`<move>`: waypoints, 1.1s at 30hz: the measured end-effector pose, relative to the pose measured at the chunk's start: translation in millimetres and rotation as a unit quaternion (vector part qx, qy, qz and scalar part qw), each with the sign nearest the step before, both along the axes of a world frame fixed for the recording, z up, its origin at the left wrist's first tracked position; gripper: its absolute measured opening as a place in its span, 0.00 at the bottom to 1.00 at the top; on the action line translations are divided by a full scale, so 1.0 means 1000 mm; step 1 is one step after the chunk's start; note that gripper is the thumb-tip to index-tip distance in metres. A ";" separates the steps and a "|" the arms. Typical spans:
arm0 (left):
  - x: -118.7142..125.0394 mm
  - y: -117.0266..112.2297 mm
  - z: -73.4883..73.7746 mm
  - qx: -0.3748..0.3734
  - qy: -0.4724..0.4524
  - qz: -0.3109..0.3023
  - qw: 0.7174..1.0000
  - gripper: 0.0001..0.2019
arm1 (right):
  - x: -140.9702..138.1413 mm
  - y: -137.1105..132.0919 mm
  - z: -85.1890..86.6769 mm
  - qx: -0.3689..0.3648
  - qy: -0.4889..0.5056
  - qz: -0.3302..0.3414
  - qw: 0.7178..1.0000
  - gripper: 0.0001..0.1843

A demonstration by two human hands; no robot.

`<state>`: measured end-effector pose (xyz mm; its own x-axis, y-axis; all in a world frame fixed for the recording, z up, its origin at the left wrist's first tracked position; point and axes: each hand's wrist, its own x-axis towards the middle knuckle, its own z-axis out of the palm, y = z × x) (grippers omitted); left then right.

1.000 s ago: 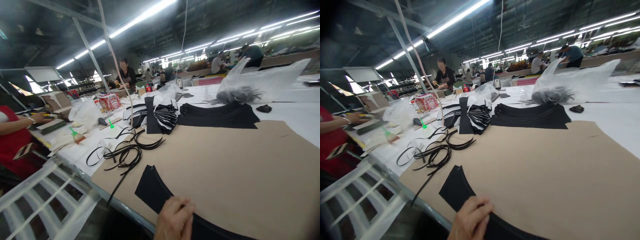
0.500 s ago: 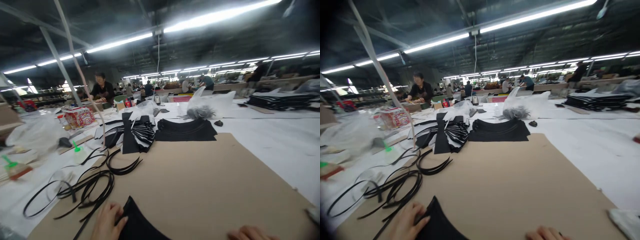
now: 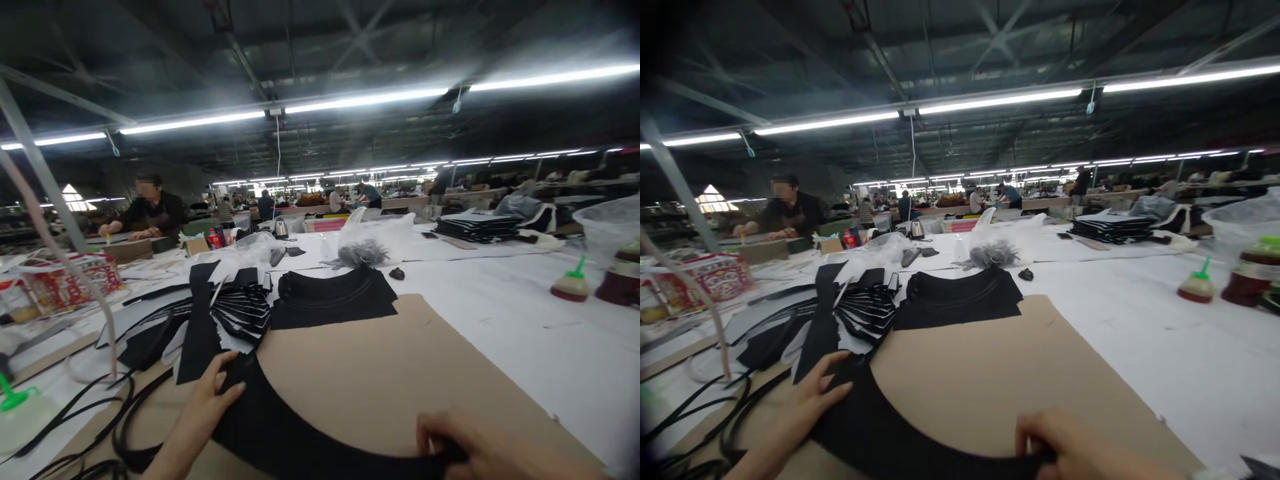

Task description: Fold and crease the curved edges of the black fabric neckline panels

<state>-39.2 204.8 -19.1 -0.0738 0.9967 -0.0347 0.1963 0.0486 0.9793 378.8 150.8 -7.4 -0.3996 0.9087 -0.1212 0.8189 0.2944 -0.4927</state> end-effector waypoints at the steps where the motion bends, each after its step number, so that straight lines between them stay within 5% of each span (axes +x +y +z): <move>1: 0.009 0.021 0.007 0.007 0.020 0.002 1.000 0.34 | 0.004 0.022 0.014 0.016 -0.012 0.004 1.000 0.22; 4: 0.030 0.082 0.012 0.035 0.080 0.047 0.995 0.33 | 0.013 0.094 0.032 0.061 -0.083 0.038 0.994 0.18; 7: 0.041 0.131 -0.001 0.054 0.142 0.078 0.985 0.29 | 0.022 0.161 0.023 0.038 -0.120 0.041 0.991 0.18; 12: 0.054 0.162 -0.027 0.086 0.282 0.105 0.950 0.27 | 0.040 0.225 -0.001 0.006 -0.175 0.017 0.984 0.17; 18: 0.097 0.146 -0.044 0.240 0.431 0.083 0.866 0.26 | 0.024 0.205 -0.010 0.143 -0.181 -0.003 0.973 0.22; 21: 0.127 0.133 -0.055 0.296 0.504 -0.103 0.805 0.24 | -0.001 0.173 -0.031 0.188 -0.145 0.046 0.970 0.24; 24: 0.149 0.119 -0.064 0.249 0.516 -0.275 0.772 0.26 | -0.010 0.151 -0.057 0.179 -0.096 0.097 0.974 0.31; 27: 0.156 0.110 -0.067 0.212 0.524 -0.304 0.767 0.27 | 0.011 0.148 -0.071 0.129 -0.076 0.064 0.987 0.33; 33: 0.153 0.112 -0.069 0.172 0.535 -0.303 0.770 0.28 | 0.074 0.154 -0.068 0.095 -0.086 -0.035 0.991 0.35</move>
<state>113.5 316.4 -88.0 0.6053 0.7960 -0.0042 0.7841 -0.5953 0.1757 452.6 305.1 -75.0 -0.3233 0.9463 -0.0055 0.9077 0.3085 -0.2843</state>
